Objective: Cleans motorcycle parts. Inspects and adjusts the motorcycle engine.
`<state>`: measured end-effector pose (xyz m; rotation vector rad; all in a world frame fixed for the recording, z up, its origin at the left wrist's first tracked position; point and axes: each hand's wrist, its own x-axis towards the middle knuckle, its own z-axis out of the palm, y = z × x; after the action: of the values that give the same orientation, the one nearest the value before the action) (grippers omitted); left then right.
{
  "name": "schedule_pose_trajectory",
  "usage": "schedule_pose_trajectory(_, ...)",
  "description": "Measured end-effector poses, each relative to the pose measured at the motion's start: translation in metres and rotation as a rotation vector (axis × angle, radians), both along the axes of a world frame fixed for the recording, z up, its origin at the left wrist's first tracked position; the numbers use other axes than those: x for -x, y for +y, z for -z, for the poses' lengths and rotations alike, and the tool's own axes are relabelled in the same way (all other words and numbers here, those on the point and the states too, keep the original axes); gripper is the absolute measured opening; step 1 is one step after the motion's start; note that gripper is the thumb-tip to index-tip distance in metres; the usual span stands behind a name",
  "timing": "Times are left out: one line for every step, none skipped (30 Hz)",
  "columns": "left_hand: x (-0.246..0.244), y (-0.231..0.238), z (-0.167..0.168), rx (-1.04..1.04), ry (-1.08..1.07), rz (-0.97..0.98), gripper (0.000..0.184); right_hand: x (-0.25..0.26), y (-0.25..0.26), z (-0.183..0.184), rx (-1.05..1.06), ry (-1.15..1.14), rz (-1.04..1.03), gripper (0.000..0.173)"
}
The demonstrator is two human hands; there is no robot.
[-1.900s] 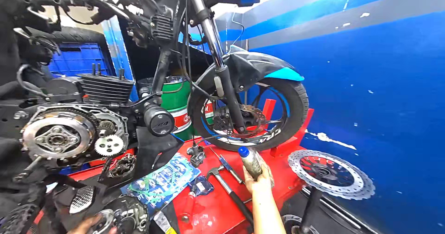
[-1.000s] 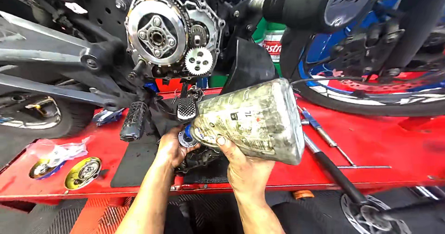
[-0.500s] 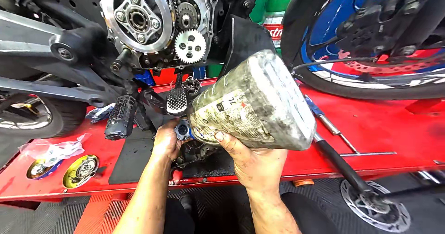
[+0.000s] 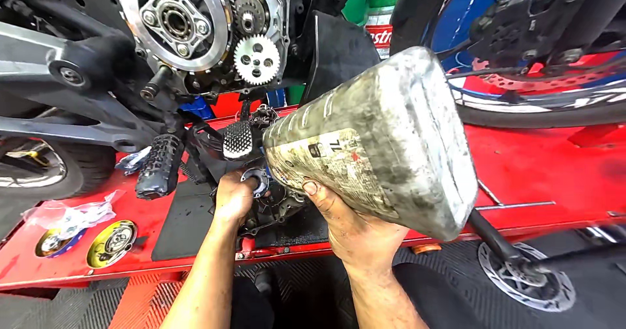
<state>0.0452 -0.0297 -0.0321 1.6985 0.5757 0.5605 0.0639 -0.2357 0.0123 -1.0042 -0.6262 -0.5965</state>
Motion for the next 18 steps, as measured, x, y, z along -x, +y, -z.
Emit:
schedule_pose_trajectory(0.0,0.001,0.001,-0.084,0.019,-0.004,0.014,0.0,0.0,0.001,0.008,-0.002,0.007,0.056)
schedule_pose_trajectory(0.0,0.001,0.001,-0.158,0.04,-0.009,0.014,0.001,-0.001,0.001,0.015,-0.002,0.008,0.056)
schedule_pose_trajectory(0.0,0.001,0.001,-0.221,0.064,-0.019,0.015,0.002,0.0,0.001,0.014,0.0,0.009,0.056)
schedule_pose_trajectory(0.0,0.0,0.0,-0.283,0.089,-0.029,0.016,0.002,0.0,0.002,0.01,0.003,0.008,0.056)
schedule_pose_trajectory(0.001,-0.001,-0.002,-0.35,0.123,-0.04,0.017,0.003,0.0,0.003,0.014,0.004,0.014,0.055)
schedule_pose_trajectory(0.002,-0.002,-0.004,-0.427,0.162,-0.049,0.019,0.003,0.0,0.004,0.016,0.005,0.021,0.056)
schedule_pose_trajectory(0.003,-0.003,-0.006,-0.506,0.198,-0.054,0.021,0.003,0.0,0.005,0.018,0.003,0.02,0.057)
schedule_pose_trajectory(0.003,-0.005,-0.008,-0.576,0.221,-0.051,0.022,0.003,-0.001,0.004,0.015,0.003,0.013,0.056)
schedule_pose_trajectory(0.004,-0.006,-0.009,-0.632,0.225,-0.044,0.023,0.003,-0.001,0.004,0.012,0.007,0.005,0.056)
schedule_pose_trajectory(0.004,-0.008,-0.009,-0.68,0.216,-0.045,0.022,0.003,-0.001,0.004,0.006,0.012,-0.001,0.055)
schedule_pose_trajectory(0.003,-0.009,-0.009,-0.714,0.201,-0.044,0.022,0.003,-0.001,0.003,0.001,0.011,-0.007,0.054)
schedule_pose_trajectory(0.003,-0.009,-0.009,-0.731,0.19,-0.041,0.022,0.003,-0.001,0.002,-0.004,0.012,-0.02,0.054)
schedule_pose_trajectory(0.003,-0.009,-0.008,-0.727,0.185,-0.037,0.022,0.003,-0.002,0.0,-0.006,0.011,-0.039,0.053)
schedule_pose_trajectory(0.003,-0.009,-0.008,-0.711,0.182,-0.033,0.022,0.001,-0.003,-0.002,-0.013,0.008,-0.062,0.053)
schedule_pose_trajectory(0.002,-0.009,-0.008,-0.695,0.179,-0.03,0.023,0.0,-0.003,-0.003,-0.021,0.009,-0.074,0.053)
schedule_pose_trajectory(0.002,-0.008,-0.008,-0.684,0.181,-0.028,0.024,-0.001,-0.003,-0.003,-0.025,0.01,-0.073,0.053)
schedule_pose_trajectory(0.002,-0.007,-0.007,-0.674,0.186,-0.022,0.025,-0.002,-0.003,-0.003,-0.028,0.01,-0.068,0.054)
schedule_pose_trajectory(0.002,-0.006,-0.006,-0.672,0.189,-0.019,0.026,-0.002,-0.004,-0.003,-0.027,0.01,-0.057,0.055)
